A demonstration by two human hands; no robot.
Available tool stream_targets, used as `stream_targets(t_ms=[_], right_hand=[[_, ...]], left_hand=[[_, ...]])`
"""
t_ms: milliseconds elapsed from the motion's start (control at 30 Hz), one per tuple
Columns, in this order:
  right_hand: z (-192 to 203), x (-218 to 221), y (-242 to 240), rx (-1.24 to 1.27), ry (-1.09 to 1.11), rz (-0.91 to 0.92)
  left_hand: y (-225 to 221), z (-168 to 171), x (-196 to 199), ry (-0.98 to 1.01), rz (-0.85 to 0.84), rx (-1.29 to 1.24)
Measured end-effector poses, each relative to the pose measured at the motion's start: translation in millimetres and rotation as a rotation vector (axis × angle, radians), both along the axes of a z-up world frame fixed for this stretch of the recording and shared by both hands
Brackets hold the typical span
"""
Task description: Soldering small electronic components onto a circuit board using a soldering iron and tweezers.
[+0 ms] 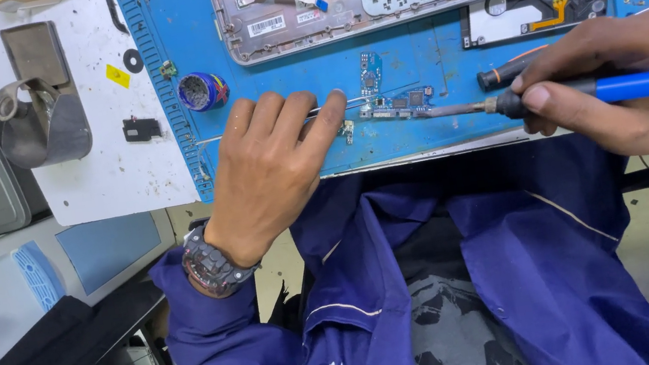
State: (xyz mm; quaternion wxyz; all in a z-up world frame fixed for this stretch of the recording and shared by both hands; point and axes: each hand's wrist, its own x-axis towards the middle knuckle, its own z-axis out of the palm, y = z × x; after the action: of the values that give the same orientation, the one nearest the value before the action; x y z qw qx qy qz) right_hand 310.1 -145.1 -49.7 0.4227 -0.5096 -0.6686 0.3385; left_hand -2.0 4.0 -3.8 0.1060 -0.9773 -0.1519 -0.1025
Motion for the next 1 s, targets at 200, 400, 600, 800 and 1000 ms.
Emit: stream_targets(t_ms=[200,400,600,800,1000], right_hand=[[7,-9,4,-0.026,-0.109,-0.008],[14,-11,6,-0.055,-0.1,-0.026],[8,-5,3,-0.075,0.009,-0.032],[10,-8,2,-0.038,-0.008,-0.058],[12,-26,2,-0.035,0.055,-0.085]], left_hand=[[0,-8,6,0.01,0.016,0.085],[-4,2,6,0.03,0.013,0.093],[-15,17,-6,0.016,0.062,0.082],[-30,18,-2,0.041,0.063,0.094],[-32,14,1,0.034,0.073,0.08]])
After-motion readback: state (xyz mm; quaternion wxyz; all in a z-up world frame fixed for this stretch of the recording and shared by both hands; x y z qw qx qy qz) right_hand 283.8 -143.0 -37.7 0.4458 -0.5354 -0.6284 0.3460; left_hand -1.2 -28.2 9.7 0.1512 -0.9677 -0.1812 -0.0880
